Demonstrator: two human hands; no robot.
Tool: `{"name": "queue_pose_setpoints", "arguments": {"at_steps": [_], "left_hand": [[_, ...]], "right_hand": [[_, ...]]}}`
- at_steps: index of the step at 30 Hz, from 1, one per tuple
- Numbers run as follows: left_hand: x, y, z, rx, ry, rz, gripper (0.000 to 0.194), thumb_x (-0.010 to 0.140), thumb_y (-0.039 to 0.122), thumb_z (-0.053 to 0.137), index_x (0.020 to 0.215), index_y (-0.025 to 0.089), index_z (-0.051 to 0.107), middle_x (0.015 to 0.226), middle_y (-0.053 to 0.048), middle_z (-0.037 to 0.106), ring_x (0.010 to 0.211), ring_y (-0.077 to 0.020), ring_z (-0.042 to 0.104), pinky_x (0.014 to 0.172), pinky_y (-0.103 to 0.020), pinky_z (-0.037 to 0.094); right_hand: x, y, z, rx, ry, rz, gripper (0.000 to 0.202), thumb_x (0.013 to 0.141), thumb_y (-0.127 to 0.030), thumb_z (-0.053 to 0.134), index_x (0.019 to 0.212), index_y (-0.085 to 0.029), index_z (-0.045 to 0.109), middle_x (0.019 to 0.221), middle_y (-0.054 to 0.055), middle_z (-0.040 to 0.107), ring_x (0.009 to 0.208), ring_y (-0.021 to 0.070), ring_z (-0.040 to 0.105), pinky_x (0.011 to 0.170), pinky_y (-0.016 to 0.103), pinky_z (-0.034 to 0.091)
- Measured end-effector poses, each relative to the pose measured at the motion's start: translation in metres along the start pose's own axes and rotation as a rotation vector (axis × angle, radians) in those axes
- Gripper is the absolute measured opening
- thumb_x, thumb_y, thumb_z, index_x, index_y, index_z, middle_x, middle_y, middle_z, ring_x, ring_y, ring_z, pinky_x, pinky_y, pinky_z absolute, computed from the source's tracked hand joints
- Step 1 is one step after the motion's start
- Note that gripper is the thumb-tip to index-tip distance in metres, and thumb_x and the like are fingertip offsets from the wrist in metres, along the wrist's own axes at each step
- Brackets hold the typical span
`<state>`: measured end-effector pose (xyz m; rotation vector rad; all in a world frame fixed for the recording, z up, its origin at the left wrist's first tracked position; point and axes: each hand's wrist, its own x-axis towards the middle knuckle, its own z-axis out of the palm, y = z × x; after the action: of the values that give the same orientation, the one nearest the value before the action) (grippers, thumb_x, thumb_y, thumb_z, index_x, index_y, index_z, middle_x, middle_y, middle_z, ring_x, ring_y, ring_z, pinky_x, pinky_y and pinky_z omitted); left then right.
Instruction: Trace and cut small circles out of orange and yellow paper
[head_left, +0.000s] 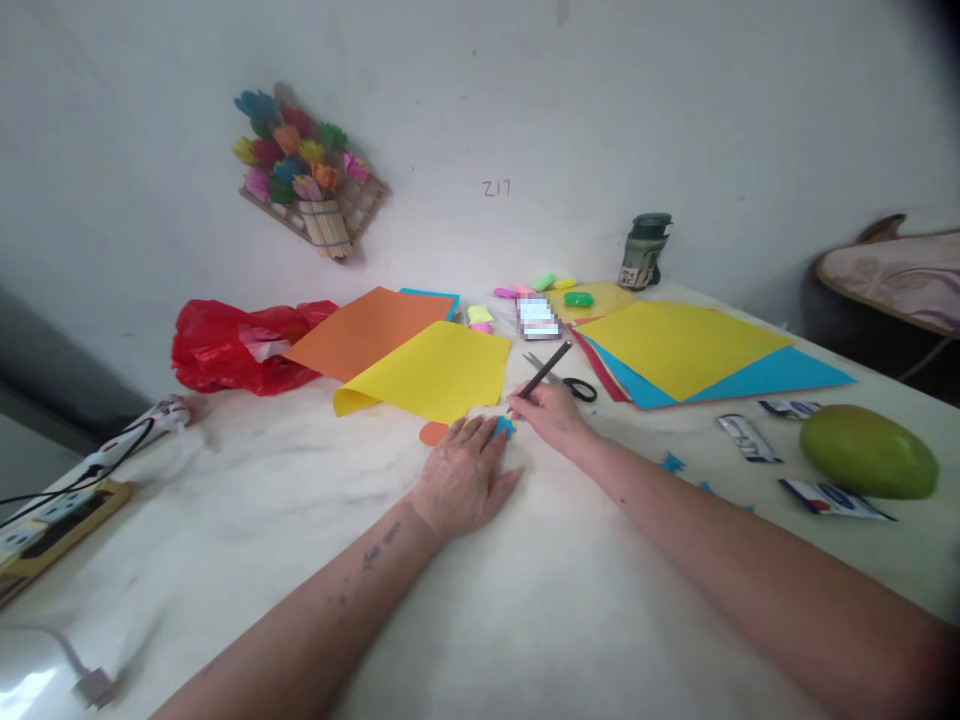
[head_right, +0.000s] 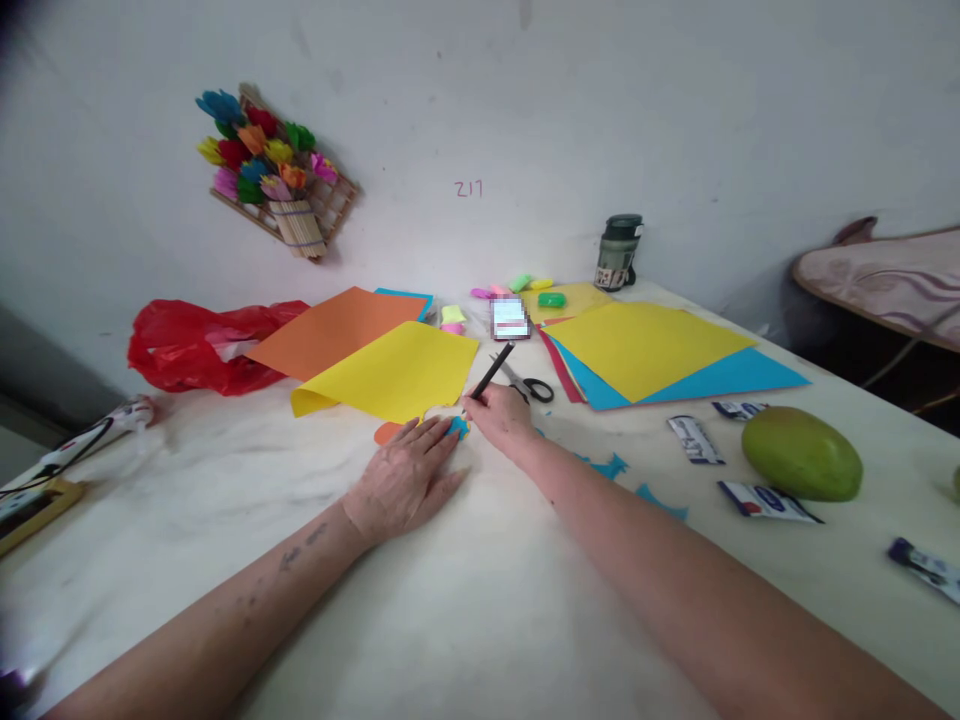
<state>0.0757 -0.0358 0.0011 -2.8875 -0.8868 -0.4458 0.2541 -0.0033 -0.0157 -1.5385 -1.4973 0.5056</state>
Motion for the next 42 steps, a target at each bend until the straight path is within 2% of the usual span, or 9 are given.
{"name": "queue_pose_setpoints", "arguments": {"at_steps": [6, 12, 19, 26, 36, 42], "left_hand": [[-0.0008, -0.0031, 0.0016, 0.017, -0.009, 0.027, 0.049, 0.085, 0.039, 0.035, 0.124, 0.01, 0.044, 0.129, -0.015, 0.046, 0.122, -0.0272, 0.038, 0.1, -0.046, 0.031], [-0.0008, -0.0024, 0.0017, 0.034, -0.026, 0.01, 0.05, 0.085, 0.038, 0.033, 0.125, 0.01, 0.043, 0.13, -0.016, 0.044, 0.123, -0.028, 0.037, 0.098, -0.047, 0.034], [-0.0005, -0.0015, 0.0, 0.009, -0.015, 0.01, 0.05, 0.085, 0.039, 0.034, 0.125, 0.011, 0.043, 0.129, -0.016, 0.045, 0.122, -0.0281, 0.038, 0.098, -0.047, 0.034], [-0.0002, -0.0012, -0.001, 0.025, -0.032, 0.01, 0.051, 0.086, 0.039, 0.033, 0.125, 0.009, 0.043, 0.13, -0.017, 0.044, 0.122, -0.0281, 0.037, 0.097, -0.047, 0.034], [-0.0014, -0.0014, 0.0004, 0.017, -0.005, 0.016, 0.049, 0.086, 0.041, 0.032, 0.124, 0.011, 0.044, 0.128, -0.015, 0.047, 0.122, -0.0272, 0.038, 0.098, -0.046, 0.034], [-0.0013, -0.0005, 0.0, 0.029, -0.015, 0.023, 0.05, 0.086, 0.04, 0.032, 0.124, 0.01, 0.043, 0.128, -0.016, 0.046, 0.122, -0.0274, 0.037, 0.098, -0.046, 0.033]], "right_hand": [[-0.0013, -0.007, -0.003, -0.135, -0.002, -0.005, 0.017, 0.077, -0.033, 0.051, 0.072, -0.02, 0.062, 0.065, 0.001, 0.068, 0.069, 0.0171, 0.064, 0.064, 0.026, 0.044], [0.0018, -0.0009, -0.0007, -0.066, -0.035, -0.065, 0.018, 0.078, -0.034, 0.05, 0.073, -0.019, 0.059, 0.062, 0.001, 0.066, 0.067, 0.0166, 0.063, 0.067, 0.026, 0.044], [0.0006, -0.0055, -0.0015, -0.039, -0.069, -0.018, 0.016, 0.078, -0.031, 0.05, 0.076, -0.018, 0.058, 0.062, 0.002, 0.065, 0.064, 0.0162, 0.063, 0.064, 0.026, 0.044], [0.0019, -0.0006, 0.0001, 0.0, -0.077, -0.036, 0.018, 0.078, -0.034, 0.048, 0.077, -0.018, 0.057, 0.062, 0.002, 0.064, 0.064, 0.0159, 0.063, 0.066, 0.026, 0.044], [0.0014, -0.0046, -0.0003, -0.05, -0.095, -0.023, 0.013, 0.079, -0.029, 0.05, 0.078, -0.018, 0.058, 0.065, 0.001, 0.066, 0.064, 0.0135, 0.063, 0.064, 0.023, 0.044], [0.0014, -0.0044, -0.0002, -0.093, -0.09, -0.027, 0.017, 0.079, -0.031, 0.049, 0.078, -0.017, 0.058, 0.065, 0.003, 0.066, 0.065, 0.0144, 0.063, 0.064, 0.024, 0.043]]}}
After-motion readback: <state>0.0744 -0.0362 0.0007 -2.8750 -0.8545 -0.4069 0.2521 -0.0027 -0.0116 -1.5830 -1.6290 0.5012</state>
